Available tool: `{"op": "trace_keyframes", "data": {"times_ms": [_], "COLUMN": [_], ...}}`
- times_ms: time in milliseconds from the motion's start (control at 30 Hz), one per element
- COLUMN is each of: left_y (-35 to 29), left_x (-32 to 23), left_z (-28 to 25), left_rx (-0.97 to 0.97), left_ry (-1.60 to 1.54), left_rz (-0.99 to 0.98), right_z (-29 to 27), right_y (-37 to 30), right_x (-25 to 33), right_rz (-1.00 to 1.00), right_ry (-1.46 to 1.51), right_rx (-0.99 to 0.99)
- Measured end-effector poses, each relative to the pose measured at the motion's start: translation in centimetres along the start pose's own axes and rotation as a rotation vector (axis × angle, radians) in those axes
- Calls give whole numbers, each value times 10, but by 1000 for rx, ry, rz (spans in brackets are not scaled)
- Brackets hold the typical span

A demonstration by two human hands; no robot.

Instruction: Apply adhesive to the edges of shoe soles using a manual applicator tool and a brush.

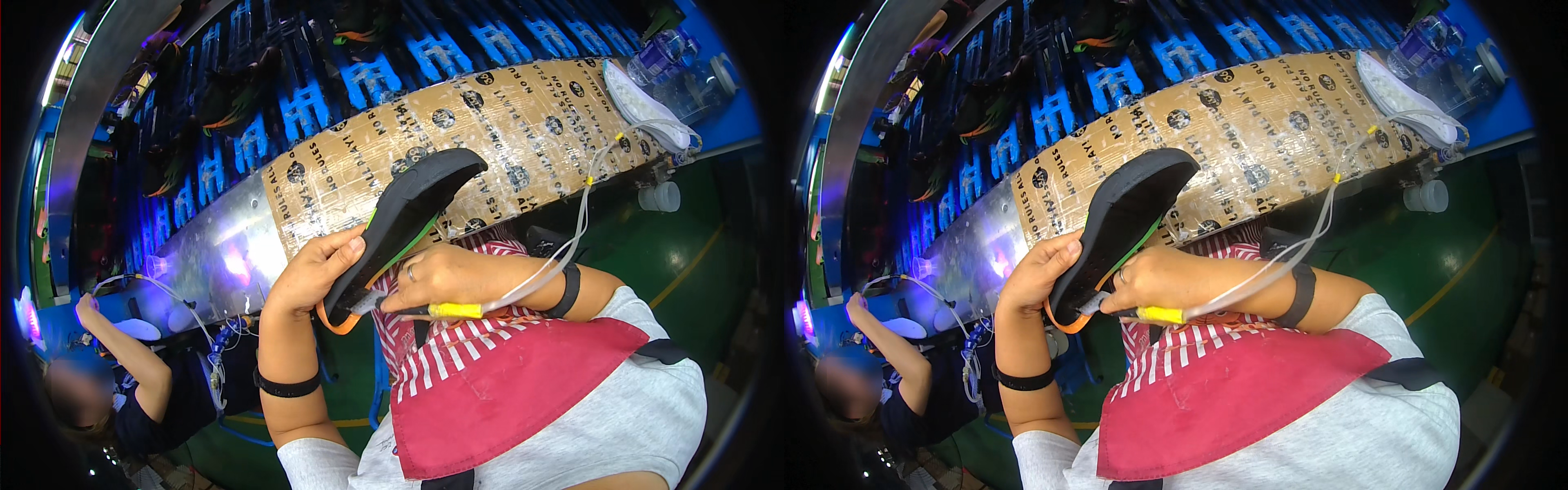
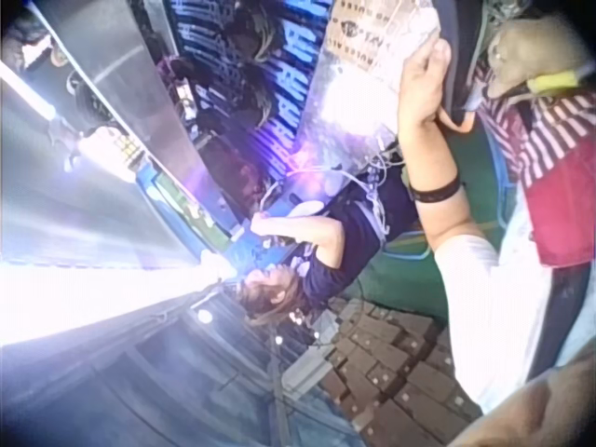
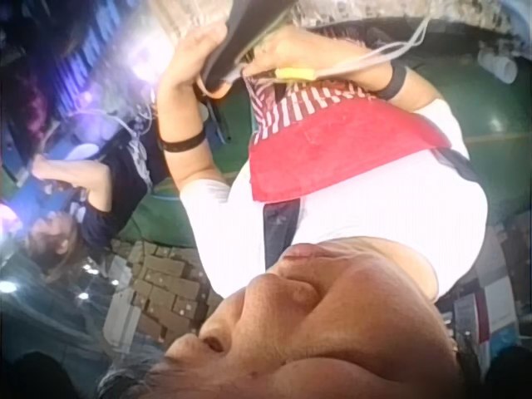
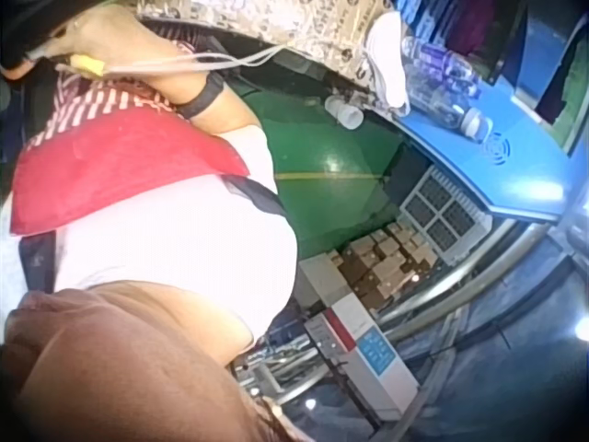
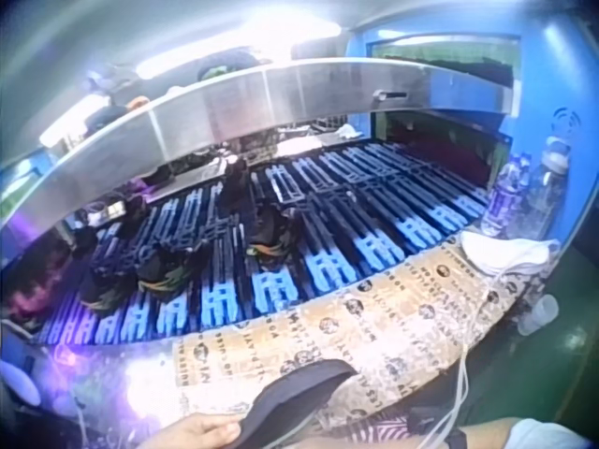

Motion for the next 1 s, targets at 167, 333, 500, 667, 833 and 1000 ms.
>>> {"op": "trace_keyframes", "data": {"times_ms": [167,333,500,667,833,1000], "left_y": [2,15,-1,-4,-10,-4], "left_x": [12,34,32,83,91,103], "left_z": [-7,-9,-7,-14,22,40], "left_rx": [-163,-510,-346,-32,18,151], "left_ry": [-269,-795,-1137,-1320,-1398,-1479], "left_rz": [2,415,732,587,333,270], "right_z": [-22,-36,-54,-57,-59,-55], "right_y": [4,4,5,-1,0,7], "right_x": [6,4,3,2,3,10], "right_rz": [43,169,341,421,588,660], "right_ry": [166,240,270,249,313,299], "right_rx": [126,-249,-365,-433,-477,-499]}}
Point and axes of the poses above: each hand's wrist, its own y-axis towards the middle knuckle, its own z-axis out of the palm, x = y × z, the point moved 1 cm from there along y, towards the middle knuckle, and after that the axes turned 13 degrees about -x, right-handed, at the moved point
